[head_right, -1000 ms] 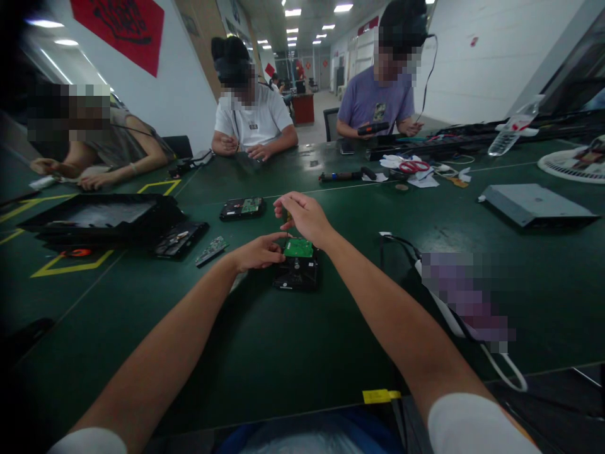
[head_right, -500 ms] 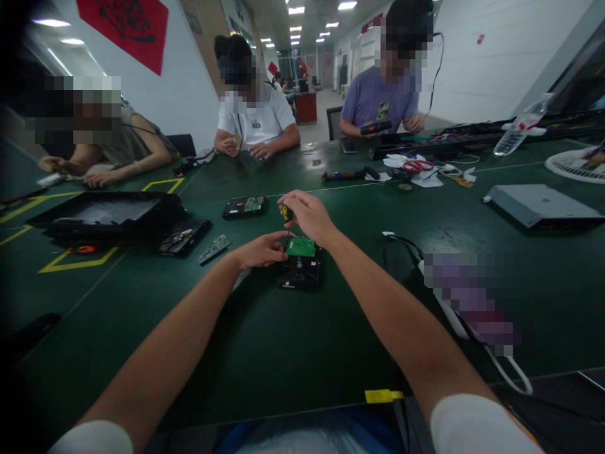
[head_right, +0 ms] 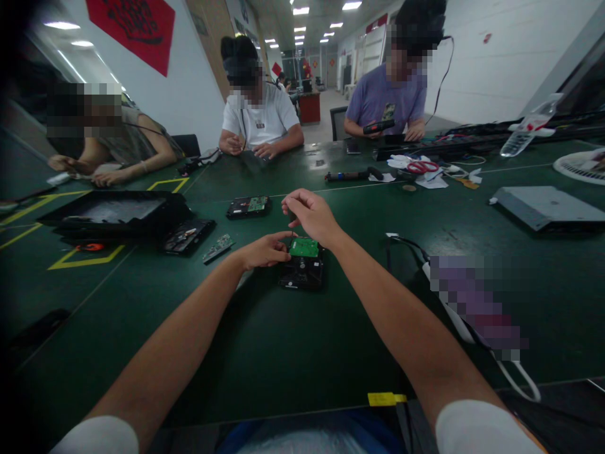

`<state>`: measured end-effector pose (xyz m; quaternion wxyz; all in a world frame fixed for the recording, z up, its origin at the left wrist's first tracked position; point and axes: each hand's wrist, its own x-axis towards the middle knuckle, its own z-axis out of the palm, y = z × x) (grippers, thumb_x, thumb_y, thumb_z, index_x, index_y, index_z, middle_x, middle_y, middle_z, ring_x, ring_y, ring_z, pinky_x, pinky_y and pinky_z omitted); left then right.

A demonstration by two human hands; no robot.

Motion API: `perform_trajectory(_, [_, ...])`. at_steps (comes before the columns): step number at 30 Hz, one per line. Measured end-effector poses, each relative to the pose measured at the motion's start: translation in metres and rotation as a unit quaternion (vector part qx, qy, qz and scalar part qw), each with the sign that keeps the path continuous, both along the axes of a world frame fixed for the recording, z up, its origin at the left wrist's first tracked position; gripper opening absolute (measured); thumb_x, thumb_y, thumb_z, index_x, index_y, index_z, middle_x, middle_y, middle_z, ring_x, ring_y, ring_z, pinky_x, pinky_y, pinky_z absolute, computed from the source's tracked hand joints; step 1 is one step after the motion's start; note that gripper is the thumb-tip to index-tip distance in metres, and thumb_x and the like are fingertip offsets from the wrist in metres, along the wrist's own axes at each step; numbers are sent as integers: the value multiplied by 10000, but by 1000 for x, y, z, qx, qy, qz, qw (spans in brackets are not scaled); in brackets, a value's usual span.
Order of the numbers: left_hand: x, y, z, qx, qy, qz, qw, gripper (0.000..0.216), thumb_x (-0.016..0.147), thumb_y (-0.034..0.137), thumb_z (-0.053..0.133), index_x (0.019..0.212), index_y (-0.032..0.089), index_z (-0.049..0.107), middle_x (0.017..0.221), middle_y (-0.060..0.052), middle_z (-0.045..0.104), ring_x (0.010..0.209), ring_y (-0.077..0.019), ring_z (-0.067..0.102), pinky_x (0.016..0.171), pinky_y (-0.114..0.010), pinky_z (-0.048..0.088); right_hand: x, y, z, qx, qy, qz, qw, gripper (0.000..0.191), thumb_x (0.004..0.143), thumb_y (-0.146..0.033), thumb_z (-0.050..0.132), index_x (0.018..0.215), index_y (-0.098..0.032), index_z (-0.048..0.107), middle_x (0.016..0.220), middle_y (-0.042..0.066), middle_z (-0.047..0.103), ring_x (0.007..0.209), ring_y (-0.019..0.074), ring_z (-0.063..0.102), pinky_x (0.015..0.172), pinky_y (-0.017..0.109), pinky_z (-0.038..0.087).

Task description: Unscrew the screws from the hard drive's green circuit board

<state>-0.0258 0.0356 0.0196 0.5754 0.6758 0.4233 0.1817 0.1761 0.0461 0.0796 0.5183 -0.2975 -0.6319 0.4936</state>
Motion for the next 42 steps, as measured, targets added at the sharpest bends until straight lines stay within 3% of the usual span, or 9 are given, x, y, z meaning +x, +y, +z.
perform_trajectory(8, [-2, 3, -3, 1, 4, -4, 1000, 770, 816, 201, 723, 1523, 206, 421, 701, 84, 520, 461, -63, 427, 417, -177, 253, 0, 3, -3, -27, 22, -3, 999, 224, 904, -443, 687, 911, -223, 648, 877, 18, 663, 801, 146, 637, 613, 254, 614])
perform_trajectory(13, [-2, 4, -6, 0, 1, 0, 1000, 774, 806, 206, 741, 1516, 208, 432, 701, 87, 522, 459, -59, 431, 431, -181, 257, 1, 2, -3, -15, 7, -26, 1000, 305, 819, -460, 798, 890, -223, 620, 829, 1, 636, 772, 148, 622, 568, 246, 605])
perform_trajectory(21, [-1, 3, -4, 2, -2, 0, 1000, 765, 806, 224, 738, 1508, 215, 435, 707, 87, 527, 457, -56, 429, 426, -173, 249, 2, 0, 0, -13, 9, 16, 1000, 241, 922, -446, 671, 931, -205, 674, 920, 35, 689, 869, 162, 661, 604, 240, 605])
perform_trajectory(28, [-1, 2, -2, -2, 0, 1, 1000, 801, 799, 219, 744, 1528, 194, 413, 706, 85, 526, 461, -60, 425, 427, -181, 257, 2, 0, -1, 7, -21, -19, 1000, 289, 855, -483, 770, 925, -226, 658, 849, 5, 670, 765, 138, 625, 593, 239, 588])
perform_trajectory(34, [-1, 2, -3, 2, 6, -2, 1000, 794, 807, 211, 732, 1531, 196, 407, 709, 85, 523, 463, -61, 428, 425, -180, 257, 1, 0, 0, 3, -14, -9, 1000, 293, 945, -501, 642, 904, -220, 716, 918, 34, 681, 833, 152, 647, 620, 241, 594])
perform_trajectory(38, [-1, 3, -4, -1, 5, 0, 1000, 796, 804, 219, 739, 1529, 203, 410, 718, 81, 532, 465, -62, 433, 431, -182, 254, 1, 1, -1, -5, -3, -8, 1000, 241, 934, -454, 661, 933, -219, 714, 928, 36, 678, 845, 163, 647, 625, 265, 606])
perform_trajectory(42, [-1, 3, -4, 1, 8, 0, 1000, 796, 808, 215, 733, 1533, 196, 405, 721, 79, 530, 472, -63, 433, 435, -183, 258, 2, 3, -2, 32, -35, -39, 998, 246, 929, -476, 669, 952, -236, 716, 904, 16, 656, 787, 144, 608, 597, 246, 579])
